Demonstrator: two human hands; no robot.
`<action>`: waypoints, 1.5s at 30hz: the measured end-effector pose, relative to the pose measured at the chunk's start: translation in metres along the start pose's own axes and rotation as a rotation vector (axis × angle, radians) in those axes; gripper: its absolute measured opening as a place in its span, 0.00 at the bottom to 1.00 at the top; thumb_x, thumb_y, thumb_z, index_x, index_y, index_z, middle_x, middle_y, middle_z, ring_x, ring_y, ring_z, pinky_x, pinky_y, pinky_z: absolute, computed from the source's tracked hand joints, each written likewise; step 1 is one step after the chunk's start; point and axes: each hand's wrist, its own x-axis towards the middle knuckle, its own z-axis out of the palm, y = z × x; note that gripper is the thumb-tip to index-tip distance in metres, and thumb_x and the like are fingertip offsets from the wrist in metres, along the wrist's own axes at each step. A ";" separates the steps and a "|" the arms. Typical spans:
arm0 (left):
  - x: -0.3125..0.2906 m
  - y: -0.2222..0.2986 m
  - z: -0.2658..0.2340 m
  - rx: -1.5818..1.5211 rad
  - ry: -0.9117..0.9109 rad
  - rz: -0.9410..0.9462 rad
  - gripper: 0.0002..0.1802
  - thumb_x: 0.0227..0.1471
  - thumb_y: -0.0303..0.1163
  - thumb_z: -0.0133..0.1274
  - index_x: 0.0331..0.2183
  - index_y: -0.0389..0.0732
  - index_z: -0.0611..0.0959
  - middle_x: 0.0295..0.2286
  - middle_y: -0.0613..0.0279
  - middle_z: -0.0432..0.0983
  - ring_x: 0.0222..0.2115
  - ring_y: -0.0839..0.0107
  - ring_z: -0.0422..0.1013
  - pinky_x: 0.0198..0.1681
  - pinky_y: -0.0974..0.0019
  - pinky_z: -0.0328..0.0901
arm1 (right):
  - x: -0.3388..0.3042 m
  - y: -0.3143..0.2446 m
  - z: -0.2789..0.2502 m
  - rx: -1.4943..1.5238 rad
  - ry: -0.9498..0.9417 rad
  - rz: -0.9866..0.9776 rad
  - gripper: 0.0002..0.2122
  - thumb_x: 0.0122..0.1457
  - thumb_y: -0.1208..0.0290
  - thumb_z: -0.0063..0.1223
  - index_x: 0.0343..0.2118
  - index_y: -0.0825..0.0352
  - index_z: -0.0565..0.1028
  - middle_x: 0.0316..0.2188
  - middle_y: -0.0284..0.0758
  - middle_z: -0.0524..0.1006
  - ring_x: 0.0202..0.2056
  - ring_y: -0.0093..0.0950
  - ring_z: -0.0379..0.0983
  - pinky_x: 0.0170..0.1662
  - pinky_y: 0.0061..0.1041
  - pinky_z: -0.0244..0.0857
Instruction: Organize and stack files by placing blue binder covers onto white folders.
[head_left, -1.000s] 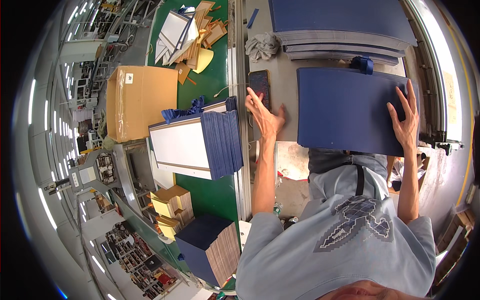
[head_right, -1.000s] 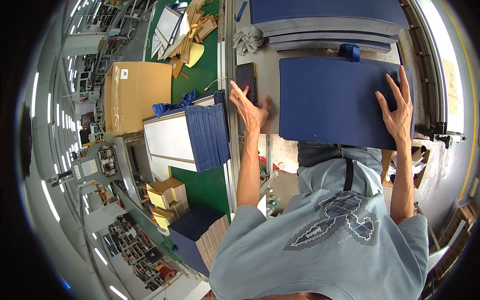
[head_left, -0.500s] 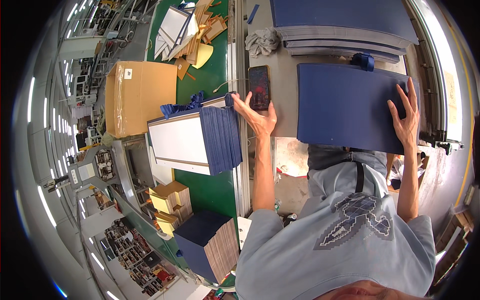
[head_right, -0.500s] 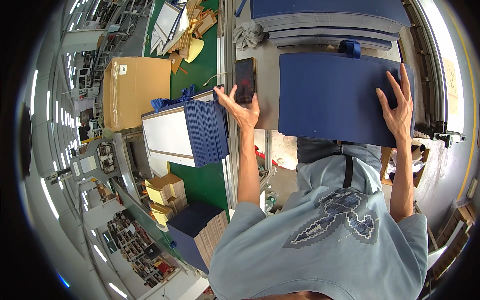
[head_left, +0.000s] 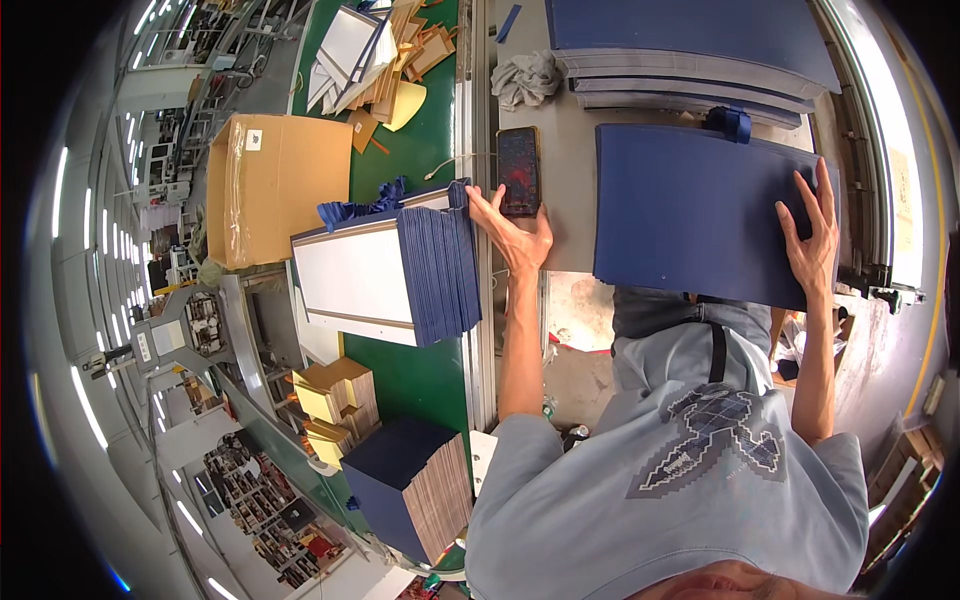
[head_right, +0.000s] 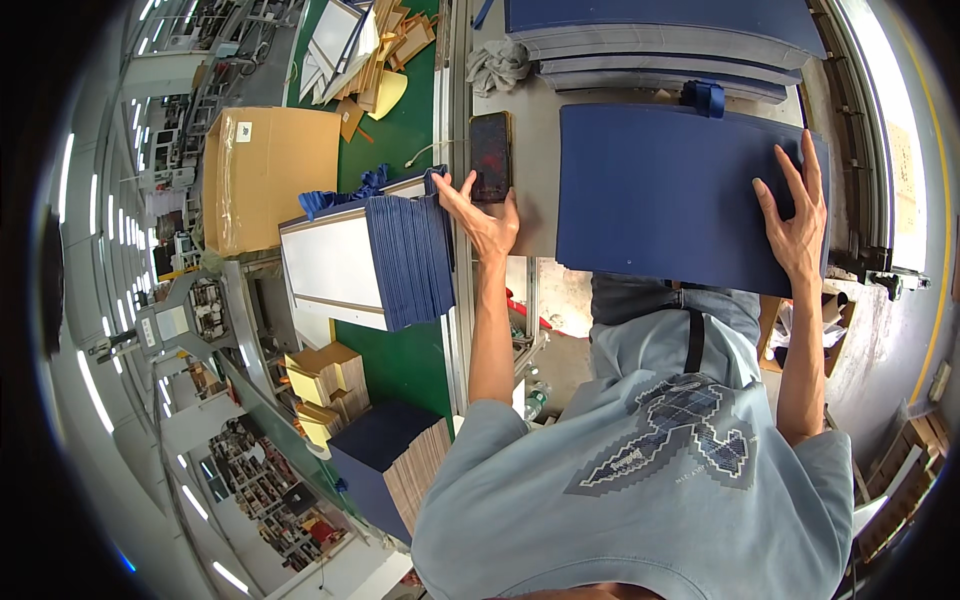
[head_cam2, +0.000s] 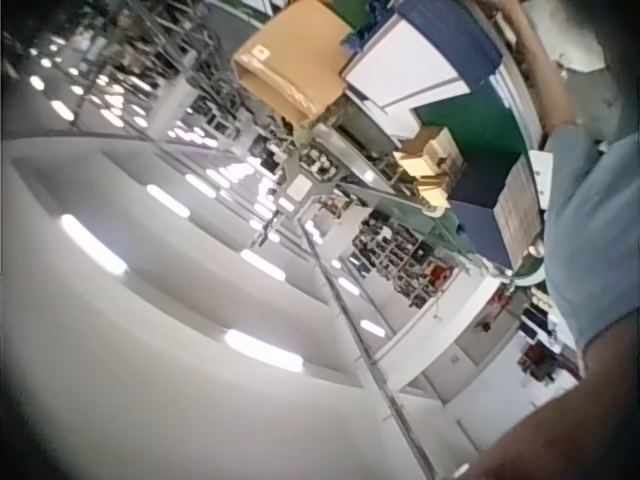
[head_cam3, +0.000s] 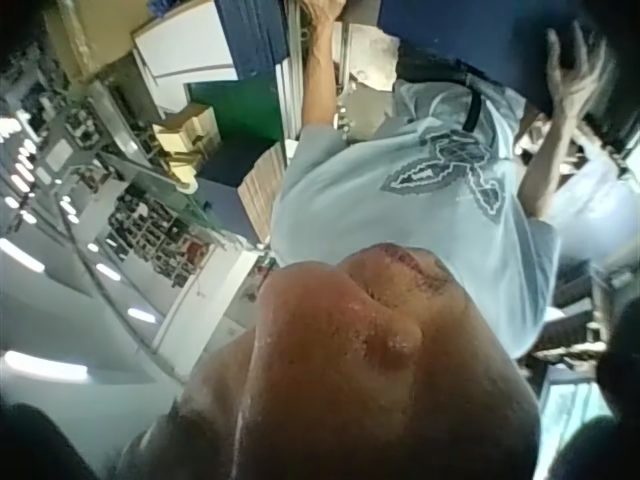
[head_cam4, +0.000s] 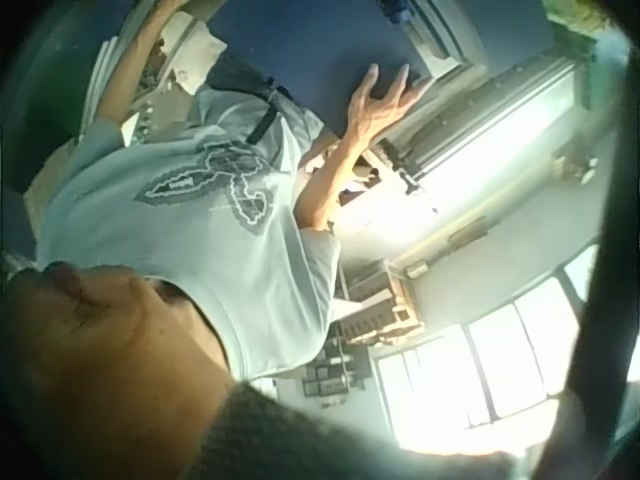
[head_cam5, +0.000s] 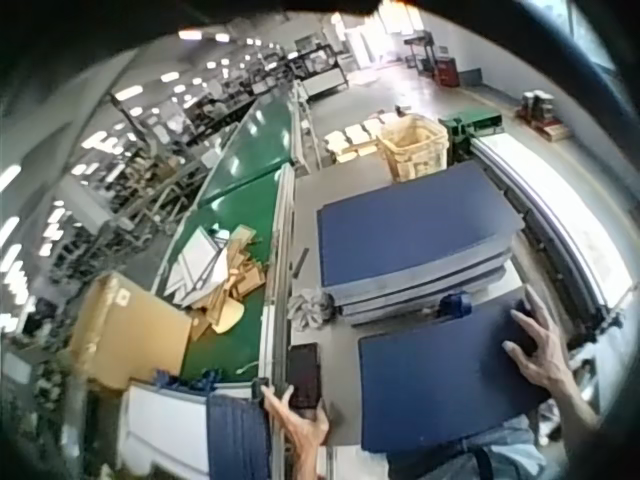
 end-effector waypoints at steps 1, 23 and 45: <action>0.001 0.000 0.000 -0.002 -0.004 0.002 0.69 0.43 0.23 0.66 0.76 0.37 0.40 0.66 0.28 0.47 0.56 0.39 0.72 0.62 0.43 0.67 | 0.000 0.000 0.000 -0.003 -0.001 0.012 0.26 0.66 0.53 0.64 0.65 0.55 0.78 0.77 0.34 0.58 0.74 0.41 0.59 0.73 0.48 0.60; 0.008 -0.009 0.013 0.136 -0.074 -0.068 0.73 0.51 0.60 0.69 0.76 0.38 0.41 0.64 0.30 0.50 0.56 0.41 0.74 0.58 0.44 0.70 | 0.001 -0.002 -0.001 0.020 0.010 -0.012 0.25 0.66 0.55 0.64 0.65 0.57 0.78 0.77 0.35 0.58 0.74 0.41 0.59 0.73 0.47 0.60; 0.008 -0.003 0.012 0.159 -0.092 -0.083 0.73 0.49 0.53 0.72 0.77 0.40 0.42 0.62 0.34 0.52 0.56 0.42 0.73 0.58 0.44 0.71 | 0.000 -0.001 0.000 -0.002 0.015 -0.021 0.26 0.67 0.54 0.64 0.65 0.55 0.77 0.77 0.35 0.58 0.74 0.41 0.59 0.73 0.47 0.60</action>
